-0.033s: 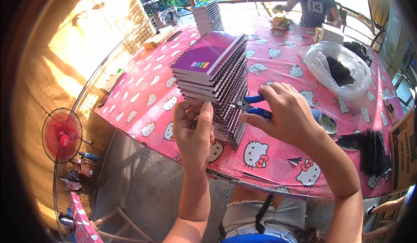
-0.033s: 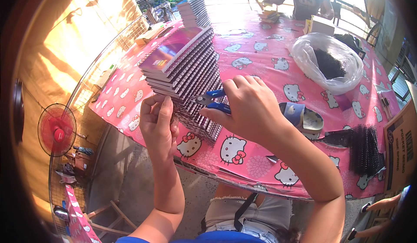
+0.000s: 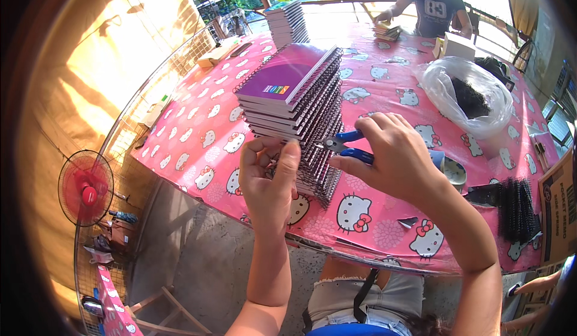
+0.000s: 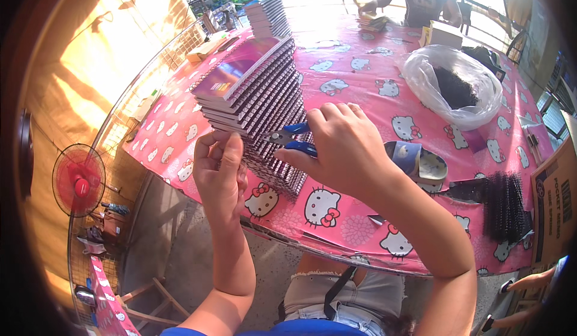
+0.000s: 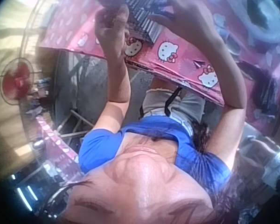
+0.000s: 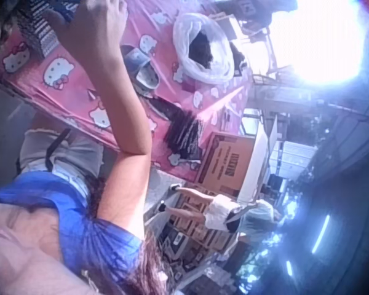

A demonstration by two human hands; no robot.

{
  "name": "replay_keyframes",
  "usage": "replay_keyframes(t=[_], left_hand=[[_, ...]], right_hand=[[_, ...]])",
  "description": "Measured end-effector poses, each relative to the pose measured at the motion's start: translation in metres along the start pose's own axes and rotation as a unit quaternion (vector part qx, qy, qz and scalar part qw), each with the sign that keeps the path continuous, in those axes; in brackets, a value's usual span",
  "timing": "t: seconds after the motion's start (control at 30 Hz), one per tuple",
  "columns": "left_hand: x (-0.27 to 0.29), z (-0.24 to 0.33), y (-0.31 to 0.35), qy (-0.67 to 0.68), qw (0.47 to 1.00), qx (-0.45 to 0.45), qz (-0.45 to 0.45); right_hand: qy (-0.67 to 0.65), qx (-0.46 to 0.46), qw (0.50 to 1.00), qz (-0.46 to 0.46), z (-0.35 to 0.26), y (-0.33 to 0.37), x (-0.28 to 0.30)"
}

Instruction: The person aligns a stack of notebooks and uses pliers to cut or crimp the wire-coil binding at the edges.

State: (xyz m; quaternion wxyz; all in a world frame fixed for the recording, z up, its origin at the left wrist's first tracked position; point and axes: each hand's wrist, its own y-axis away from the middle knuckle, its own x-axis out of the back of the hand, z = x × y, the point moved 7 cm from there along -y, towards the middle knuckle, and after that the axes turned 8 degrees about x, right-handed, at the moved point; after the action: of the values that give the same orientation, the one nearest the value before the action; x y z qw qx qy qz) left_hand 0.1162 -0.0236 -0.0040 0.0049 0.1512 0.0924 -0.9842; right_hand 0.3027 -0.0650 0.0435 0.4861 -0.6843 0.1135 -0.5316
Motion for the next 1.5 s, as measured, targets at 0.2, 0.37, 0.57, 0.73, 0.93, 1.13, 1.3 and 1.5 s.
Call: replay_keyframes(t=[0.2, 0.37, 0.57, 0.73, 0.93, 1.13, 1.3, 1.5], left_hand=[[0.0, 0.006, -0.002, -0.138, 0.989, -0.058, -0.007], [0.01, -0.005, 0.003, -0.034, 0.998, 0.045, 0.019], [0.001, -0.001, 0.001, -0.107, 0.992, -0.068, -0.001], [0.014, -0.011, 0.001, -0.041, 0.999, -0.001, 0.021], [0.001, -0.012, 0.005, -0.047, 0.998, -0.032, 0.008], [0.01, -0.012, 0.003, -0.041, 0.999, -0.033, 0.012], [0.012, -0.025, 0.008, 0.019, 0.998, 0.051, 0.009], [0.005, -0.025, 0.01, -0.052, 0.999, -0.014, 0.008]], right_hand=[[-0.058, -0.119, 0.973, -0.189, 0.002, 0.012, -0.028], [-0.027, -0.076, 0.993, -0.083, -0.003, 0.013, -0.012], [-0.089, -0.097, 0.982, -0.139, -0.003, 0.016, -0.033], [-0.042, -0.101, 0.987, -0.119, -0.002, 0.022, -0.023], [-0.046, -0.064, 0.992, -0.103, -0.005, 0.016, -0.032], [-0.067, -0.125, 0.975, -0.172, 0.0, 0.03, -0.044], [-0.009, -0.061, 0.995, -0.084, -0.002, 0.03, -0.028], [-0.045, -0.083, 0.985, -0.142, -0.003, 0.023, -0.041]])
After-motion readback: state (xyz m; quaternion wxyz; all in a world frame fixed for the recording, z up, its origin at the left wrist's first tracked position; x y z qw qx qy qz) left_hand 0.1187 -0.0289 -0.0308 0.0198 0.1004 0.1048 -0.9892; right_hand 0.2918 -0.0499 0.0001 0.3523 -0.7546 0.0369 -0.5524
